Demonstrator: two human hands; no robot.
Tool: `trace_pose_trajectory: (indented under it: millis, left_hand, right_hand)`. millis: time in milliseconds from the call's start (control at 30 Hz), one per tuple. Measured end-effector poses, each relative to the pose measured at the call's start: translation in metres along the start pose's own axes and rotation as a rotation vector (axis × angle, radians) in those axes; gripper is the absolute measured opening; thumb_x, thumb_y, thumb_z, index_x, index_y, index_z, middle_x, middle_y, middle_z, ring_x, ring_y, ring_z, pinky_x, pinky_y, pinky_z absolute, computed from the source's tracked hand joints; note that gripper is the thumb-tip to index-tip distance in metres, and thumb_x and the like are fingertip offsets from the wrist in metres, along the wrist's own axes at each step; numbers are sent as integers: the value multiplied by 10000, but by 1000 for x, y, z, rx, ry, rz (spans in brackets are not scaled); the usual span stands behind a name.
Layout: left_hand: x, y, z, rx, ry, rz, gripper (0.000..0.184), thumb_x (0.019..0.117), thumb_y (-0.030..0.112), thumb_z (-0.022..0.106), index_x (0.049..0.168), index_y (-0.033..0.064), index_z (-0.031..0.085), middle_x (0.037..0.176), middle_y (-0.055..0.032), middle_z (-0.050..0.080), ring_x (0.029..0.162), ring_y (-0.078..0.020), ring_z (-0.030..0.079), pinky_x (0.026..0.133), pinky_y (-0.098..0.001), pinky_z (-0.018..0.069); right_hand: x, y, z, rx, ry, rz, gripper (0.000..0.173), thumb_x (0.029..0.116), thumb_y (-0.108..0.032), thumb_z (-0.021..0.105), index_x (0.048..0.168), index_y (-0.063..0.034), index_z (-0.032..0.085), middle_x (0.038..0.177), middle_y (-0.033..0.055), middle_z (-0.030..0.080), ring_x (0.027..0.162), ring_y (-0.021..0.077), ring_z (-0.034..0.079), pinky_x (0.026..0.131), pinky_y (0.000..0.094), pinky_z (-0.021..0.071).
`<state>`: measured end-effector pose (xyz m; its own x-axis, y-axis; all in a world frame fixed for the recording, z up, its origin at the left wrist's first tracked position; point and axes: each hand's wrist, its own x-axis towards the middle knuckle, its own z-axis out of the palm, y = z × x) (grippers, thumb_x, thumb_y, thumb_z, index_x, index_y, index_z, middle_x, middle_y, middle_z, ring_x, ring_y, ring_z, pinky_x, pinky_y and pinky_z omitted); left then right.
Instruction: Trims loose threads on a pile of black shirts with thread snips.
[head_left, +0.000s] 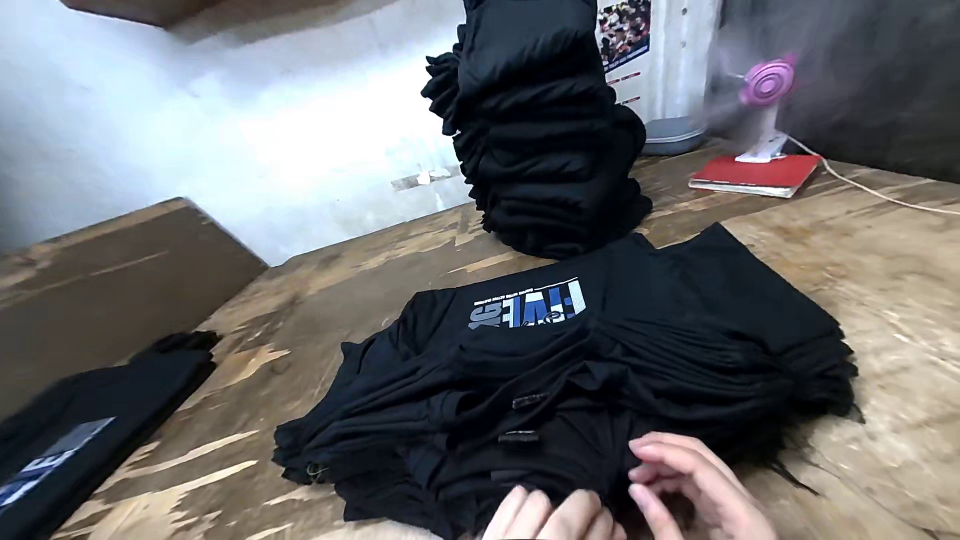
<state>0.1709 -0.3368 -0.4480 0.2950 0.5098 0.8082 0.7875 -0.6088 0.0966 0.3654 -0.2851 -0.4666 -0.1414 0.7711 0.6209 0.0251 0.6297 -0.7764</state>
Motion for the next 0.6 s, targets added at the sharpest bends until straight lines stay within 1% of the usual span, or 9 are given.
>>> trace_pose_trajectory:
  millis: [67,100,167,233,267,300,367,500,600]
  left_hand:
    - [-4,2,-5,-75,-37,-22,117,949,177,720,1018,95,768,1034,-85,750,794,-178,652,727,-314,517]
    - [-3,1,-5,-136,-37,-59,104,936,174,746,1000,93,764,1028,-77,750,830,-162,674,750,-296,543]
    - [3,-2,-10,-265,-52,-178,139,891,178,808,981,88,750,1009,-55,739,925,-135,697,830,-287,584]
    - [12,-11,-20,-326,-80,-291,293,829,201,831,1079,91,728,1054,-46,724,1020,-131,678,913,-318,574]
    - [15,-19,-25,-310,-92,-312,387,832,321,860,1140,126,731,1088,-25,714,1058,-125,659,939,-329,558]
    - [17,-28,-27,-273,-90,-311,409,828,419,854,1151,190,749,1091,16,702,1048,-107,637,915,-327,533]
    - [16,-41,-24,-236,-64,-272,316,836,453,836,1083,264,781,1043,82,704,984,-75,618,849,-317,492]
    - [18,-45,-1,-312,-70,-188,248,882,415,800,1056,240,790,1030,92,725,953,-61,632,832,-290,510]
    - [23,-45,5,-319,-47,-195,180,910,382,779,995,225,801,1000,88,740,921,-54,654,805,-275,531]
  right_hand:
    - [1,-1,4,-225,-25,-103,372,884,-184,813,1227,-77,718,1185,133,654,939,101,674,747,224,603]
    - [1,-2,8,-322,-35,-147,366,899,-226,788,1249,-134,731,1165,124,650,948,102,647,764,218,575]
    - [-4,0,18,-454,16,-248,207,926,-200,736,1125,-202,797,1049,74,688,915,117,629,790,235,538]
    - [-12,2,19,-487,90,-345,138,935,-167,704,1029,-218,791,977,3,681,940,99,620,847,221,518]
    - [-15,2,18,-469,130,-372,125,932,-155,710,1016,-210,785,968,-12,669,952,89,612,860,215,507]
    - [-18,2,16,-445,169,-384,103,924,-157,742,1004,-204,787,966,-24,662,956,74,614,861,202,511]
    - [-21,2,14,-411,206,-401,89,911,-174,777,998,-194,781,964,-36,637,955,56,602,864,186,498]
    - [-19,2,20,-379,247,-392,101,897,-192,799,996,-200,782,969,-48,635,953,41,607,856,174,507]
    - [-16,1,22,-333,255,-357,78,897,-194,803,973,-196,789,965,-49,631,957,32,613,846,156,517]
